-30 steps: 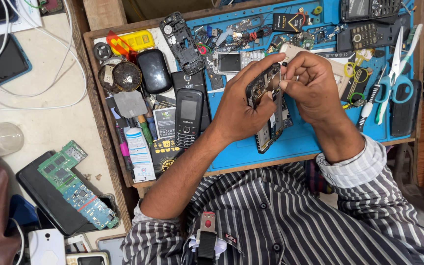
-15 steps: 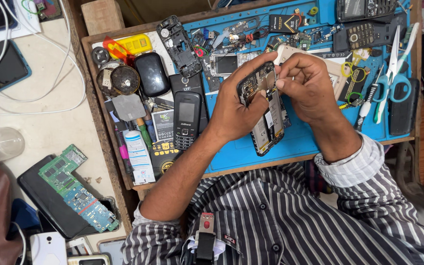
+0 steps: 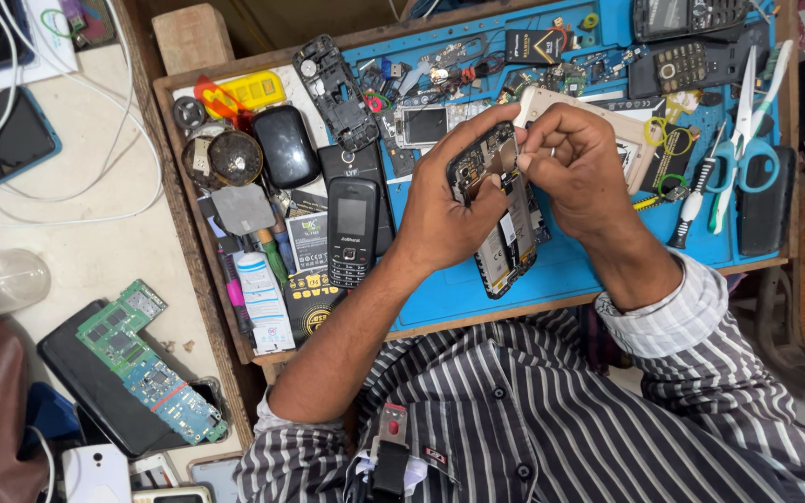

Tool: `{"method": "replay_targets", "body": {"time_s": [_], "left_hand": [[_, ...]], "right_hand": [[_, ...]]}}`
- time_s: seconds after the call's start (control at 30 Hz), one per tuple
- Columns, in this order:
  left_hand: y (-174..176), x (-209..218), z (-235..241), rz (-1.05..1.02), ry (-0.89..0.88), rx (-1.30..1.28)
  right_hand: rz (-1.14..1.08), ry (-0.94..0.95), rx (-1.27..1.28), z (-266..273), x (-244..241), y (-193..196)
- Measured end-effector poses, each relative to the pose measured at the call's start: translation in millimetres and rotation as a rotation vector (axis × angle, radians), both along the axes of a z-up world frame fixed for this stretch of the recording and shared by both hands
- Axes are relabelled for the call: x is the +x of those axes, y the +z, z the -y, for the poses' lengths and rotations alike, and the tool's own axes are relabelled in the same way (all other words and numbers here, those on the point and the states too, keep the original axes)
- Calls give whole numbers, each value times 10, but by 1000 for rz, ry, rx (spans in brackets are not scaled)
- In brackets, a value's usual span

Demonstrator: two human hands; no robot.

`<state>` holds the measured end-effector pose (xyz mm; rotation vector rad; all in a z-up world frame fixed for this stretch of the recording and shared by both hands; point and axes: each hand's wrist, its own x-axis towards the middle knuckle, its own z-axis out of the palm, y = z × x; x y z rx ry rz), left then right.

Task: The person holds a disassembled smartphone and repeatedly presses and adjusts internal ribbon cables and connectors with their fingers. They rotate the device to access different connection points and continue manipulating the internal components throughout the clip.

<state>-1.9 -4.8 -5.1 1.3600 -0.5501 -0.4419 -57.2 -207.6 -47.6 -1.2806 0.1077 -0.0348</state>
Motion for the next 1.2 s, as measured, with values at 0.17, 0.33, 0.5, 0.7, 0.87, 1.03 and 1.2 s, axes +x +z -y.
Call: {"method": "replay_targets", "body": {"time_s": [0.17,0.33,0.5,0.7,0.87,1.03,1.2], "left_hand": [[-64,17,5,-214,-39,-170],[-122,96,-44,-339,-33,-333],[-97,120,-77,-342,-28,-382],[-78,112,-79,-238,-50,-274],[-72,106,-74,-192,-80,-247],[-81,100,-83,-130,-81,-204],[-47,94,-88,-156,-94,-143]], "right_hand": [[20,20,69,56,3,-28],[-4,81,128,34,10,47],[-70,71,92,-28,5,150],[-32,55,0,-19,-20,131],[32,8,-182,-19,-57,114],[25,28,-168,4,-49,96],[42,16,-153,-14,-58,106]]}}
